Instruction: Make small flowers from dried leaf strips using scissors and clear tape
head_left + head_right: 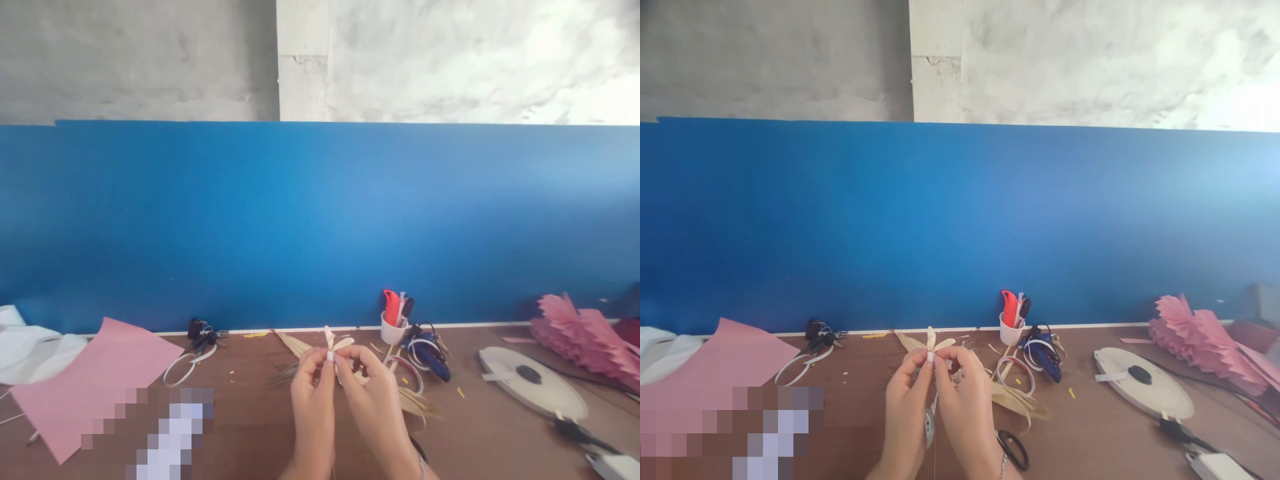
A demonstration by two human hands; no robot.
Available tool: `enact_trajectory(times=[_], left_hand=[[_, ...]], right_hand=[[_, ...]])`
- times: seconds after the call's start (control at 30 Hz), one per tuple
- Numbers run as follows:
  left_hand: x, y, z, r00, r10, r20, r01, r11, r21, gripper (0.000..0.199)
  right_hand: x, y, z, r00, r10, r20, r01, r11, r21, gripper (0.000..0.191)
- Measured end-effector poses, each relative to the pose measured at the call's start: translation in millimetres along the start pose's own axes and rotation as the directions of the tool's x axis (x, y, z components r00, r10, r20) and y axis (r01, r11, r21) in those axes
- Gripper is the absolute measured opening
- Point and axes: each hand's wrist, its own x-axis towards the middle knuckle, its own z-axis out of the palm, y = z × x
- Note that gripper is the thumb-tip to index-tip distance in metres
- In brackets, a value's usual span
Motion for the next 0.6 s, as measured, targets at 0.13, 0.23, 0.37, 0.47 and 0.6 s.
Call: enact_trajectory(times=[0.13, 0.23, 0.37, 0.47, 0.6], left_hand=[[-3.3, 4.6, 2.0, 0.989, -0.125, 0.079, 0.129, 0.991, -0.039, 0.026], [-4.6, 5.9, 1.2, 0.983, -0.155, 0.099, 0.163, 0.983, -0.081, 0.024], [-2.7, 5.5, -0.7, 0.980, -0.147, 0.136, 0.162, 0.981, -0.105, 0.025], [1.5, 5.0, -1.6, 0.979, -0.162, 0.123, 0.174, 0.981, -0.090, 0.025], [4.8, 6.7, -1.9, 0.971, -0.208, 0.120, 0.224, 0.966, -0.131, 0.027]], right_hand=[[1.9, 1.2, -1.4, 1.000, -0.020, -0.012, 0.020, 0.999, -0.040, 0.020], [2.1, 2.7, -2.4, 0.997, -0.064, -0.034, 0.062, 0.996, -0.067, 0.018], [0.3, 2.0, -3.7, 0.990, -0.130, -0.060, 0.124, 0.988, -0.096, 0.016], [-1.5, 0.0, -4.4, 0.986, -0.156, -0.067, 0.147, 0.982, -0.120, 0.016], [-2.3, -1.8, -4.8, 0.981, -0.179, -0.074, 0.167, 0.975, -0.145, 0.016]])
